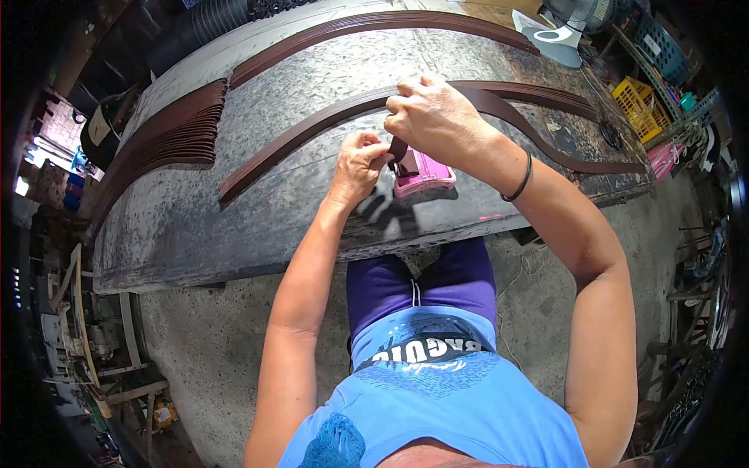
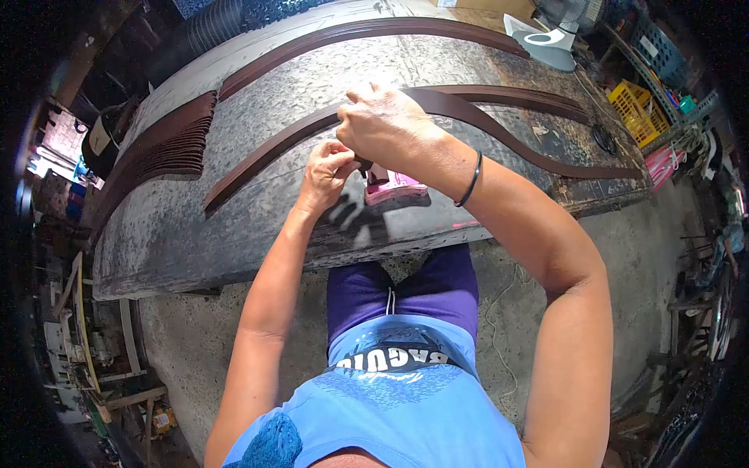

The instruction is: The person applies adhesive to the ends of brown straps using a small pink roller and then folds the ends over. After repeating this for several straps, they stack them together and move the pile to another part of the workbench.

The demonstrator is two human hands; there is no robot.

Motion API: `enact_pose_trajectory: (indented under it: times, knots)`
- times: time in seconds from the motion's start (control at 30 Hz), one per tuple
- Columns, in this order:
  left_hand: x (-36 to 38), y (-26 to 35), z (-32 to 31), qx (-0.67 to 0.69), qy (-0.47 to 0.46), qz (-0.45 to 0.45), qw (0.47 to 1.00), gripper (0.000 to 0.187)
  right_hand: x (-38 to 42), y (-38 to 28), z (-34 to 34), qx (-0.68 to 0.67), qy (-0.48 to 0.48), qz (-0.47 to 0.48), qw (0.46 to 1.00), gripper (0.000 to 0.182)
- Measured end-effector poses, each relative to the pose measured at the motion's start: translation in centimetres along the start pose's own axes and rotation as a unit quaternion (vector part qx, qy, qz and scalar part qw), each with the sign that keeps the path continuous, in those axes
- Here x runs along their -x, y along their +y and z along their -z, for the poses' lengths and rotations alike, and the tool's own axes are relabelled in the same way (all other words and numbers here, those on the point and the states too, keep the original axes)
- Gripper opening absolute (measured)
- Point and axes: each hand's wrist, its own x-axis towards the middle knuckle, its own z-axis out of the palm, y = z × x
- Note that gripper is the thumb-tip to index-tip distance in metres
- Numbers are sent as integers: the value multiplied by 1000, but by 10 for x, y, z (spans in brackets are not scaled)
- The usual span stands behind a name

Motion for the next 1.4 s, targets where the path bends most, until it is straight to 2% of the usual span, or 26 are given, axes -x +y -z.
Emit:
enact_pose_trajectory:
  times: [0.27, 0.47, 0.53, 0.63, 0.67, 0.83, 1.03, 1.1, 1.2, 1.3, 1.4]
  knots:
    - [-12, 11, -16, 19, 15, 6, 1000, 18, 8, 14, 9, 10, 0, -4, 1000, 10]
    - [-12, 15, -29, 99, -22, 78, 992, 18, 17, 20, 2, 11, -8, -13, 1000, 8]
    - [-14, 18, -25, 24, -9, 28, 999, 18, 19, 22, -1, 3, -4, -15, 1000, 7]
    - [-14, 14, -25, 44, -36, 40, 998, 16, 24, 28, -6, -3, 4, -12, 1000, 7]
    - [-13, 14, -23, 4, -30, 12, 999, 16, 26, 29, -5, -3, 3, -15, 1000, 6]
    - [-15, 10, -22, 42, -17, 32, 998, 16, 39, 39, -10, -7, -5, -12, 1000, 6]
    - [-19, 15, -14, -5, -28, -20, 999, 11, 54, 40, -19, 9, 14, -13, 1000, 5]
    - [-18, 16, -12, -16, -35, -25, 999, 10, 57, 36, -20, 1, -41, -38, 998, 7]
    - [-15, 16, -5, -51, -53, -33, 997, 8, 61, 31, -30, -22, -55, -44, 997, 7]
    - [-10, 14, 3, -89, -75, -36, 993, 8, 66, 23, -46, -48, -8, -47, 998, 7]
    - [-6, 12, 9, -112, -90, -35, 989, 8, 65, 16, -51, -45, -4, -52, 998, 8]
